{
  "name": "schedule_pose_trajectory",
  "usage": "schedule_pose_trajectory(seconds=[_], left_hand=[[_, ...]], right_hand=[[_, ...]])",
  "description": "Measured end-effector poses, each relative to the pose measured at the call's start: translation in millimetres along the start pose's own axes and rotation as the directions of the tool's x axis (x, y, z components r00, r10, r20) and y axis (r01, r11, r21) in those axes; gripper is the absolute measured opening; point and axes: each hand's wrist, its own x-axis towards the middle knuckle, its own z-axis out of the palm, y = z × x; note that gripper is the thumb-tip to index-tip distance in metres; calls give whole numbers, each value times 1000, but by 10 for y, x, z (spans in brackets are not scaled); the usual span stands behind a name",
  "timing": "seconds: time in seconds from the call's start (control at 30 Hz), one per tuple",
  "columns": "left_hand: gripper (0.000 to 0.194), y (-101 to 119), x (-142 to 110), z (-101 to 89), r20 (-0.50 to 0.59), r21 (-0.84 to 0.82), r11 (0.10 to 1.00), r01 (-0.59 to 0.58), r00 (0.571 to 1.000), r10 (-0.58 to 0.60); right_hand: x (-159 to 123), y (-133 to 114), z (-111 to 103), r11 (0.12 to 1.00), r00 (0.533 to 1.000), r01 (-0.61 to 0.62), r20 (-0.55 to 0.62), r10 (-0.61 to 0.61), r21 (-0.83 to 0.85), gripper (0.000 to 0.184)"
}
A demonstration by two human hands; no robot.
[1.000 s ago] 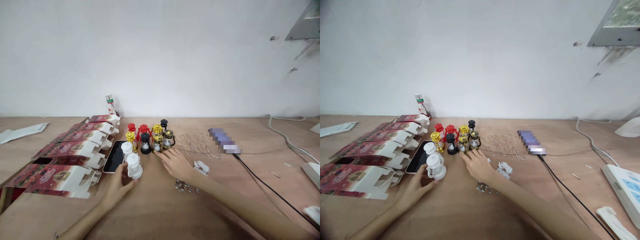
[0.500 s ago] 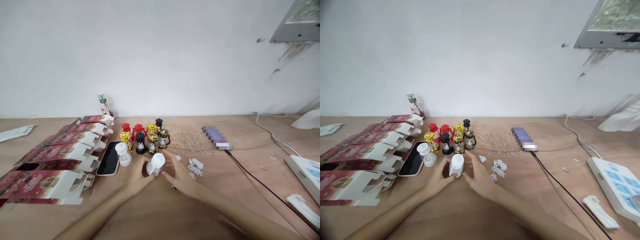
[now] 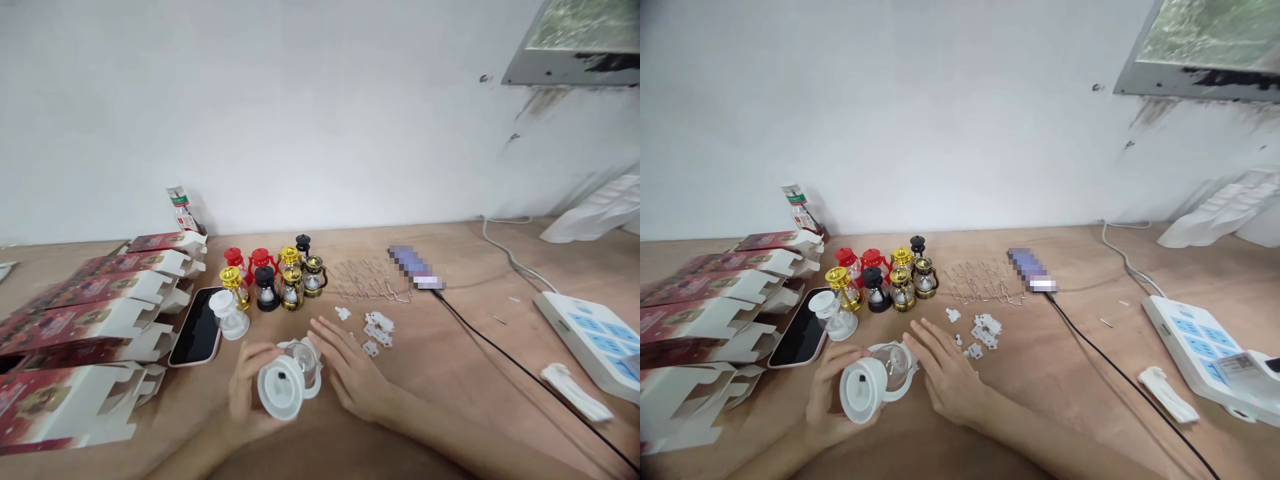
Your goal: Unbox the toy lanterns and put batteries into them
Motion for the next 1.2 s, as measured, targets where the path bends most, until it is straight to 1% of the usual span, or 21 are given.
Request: schedule_pose_trajectory(seconds=[0.07, 0.13, 0.17, 0.2, 0.27, 0.3, 0.37, 0.47, 0.57, 0.63, 0.73, 0.8, 0.83, 0.87, 0.93, 1.0, 1.07, 1.2], left_hand=[[41, 27, 6, -16, -52, 127, 990, -56, 997, 63], [33, 32, -1, -24, -67, 241, 969, -46, 996, 64], [30, 28, -6, -27, -70, 282, 959, -29, 996, 51], [27, 19, -10, -32, -61, 318, 948, -17, 997, 39], [19, -2, -11, -43, -26, 390, 920, -25, 999, 38], [16, -14, -6, -47, -3, 424, 904, -50, 998, 57], [14, -40, 10, -50, 49, 461, 877, -135, 991, 127], [16, -99, 30, -32, 113, 407, 882, -236, 972, 208], [19, -191, 20, -3, 189, 287, 917, -277, 955, 229], [24, -252, -5, 10, 227, 243, 936, -254, 953, 200], [29, -307, -48, 15, 235, 260, 950, -173, 966, 112], [30, -316, -66, 13, 226, 282, 949, -137, 971, 73], [29, -315, -70, 11, 224, 290, 949, -126, 973, 60], [29, -312, -71, 10, 225, 297, 947, -120, 973, 52], [28, -303, -68, 10, 234, 306, 945, -114, 971, 42], [29, -297, -66, 17, 229, 311, 945, -102, 973, 29], [30, -293, -68, 32, 202, 302, 950, -77, 979, 16], [35, -281, -81, 66, 142, 217, 976, -24, 990, -8]], right_hand=[[25, 106, -74, 998, 997, -36, -64, 33, -51, 60], [44, 259, -175, 990, 990, -103, -102, 94, -92, 47], [46, 341, -233, 984, 987, -142, -93, 133, -107, 40], [40, 419, -292, 975, 982, -188, -58, 182, -116, 32], [3, 537, -408, 960, 965, -251, 50, 258, -121, 19], [-29, 570, -461, 956, 955, -268, 102, 280, -117, 15], [-113, 584, -544, 956, 942, -279, 166, 291, -94, 14], [-271, 534, -601, 950, 931, -308, 190, 311, -46, 16], [-421, 516, -581, 948, 928, -316, 194, 318, -43, 14], [-493, 544, -548, 947, 935, -306, 160, 318, -93, 16], [-538, 593, -510, 929, 941, -313, 64, 331, -200, 20], [-528, 591, -505, 923, 943, -319, 25, 332, -214, 22], [-514, 576, -508, 930, 946, -312, 28, 323, -193, 22], [-496, 553, -512, 941, 950, -297, 47, 308, -163, 22], [-455, 500, -522, 959, 955, -260, 121, 273, -113, 23], [-417, 458, -524, 966, 946, -234, 204, 253, -111, 24], [-391, 444, -516, 966, 931, -218, 268, 249, -140, 24], [-370, 476, -495, 961, 911, -222, 315, 264, -163, 20]])
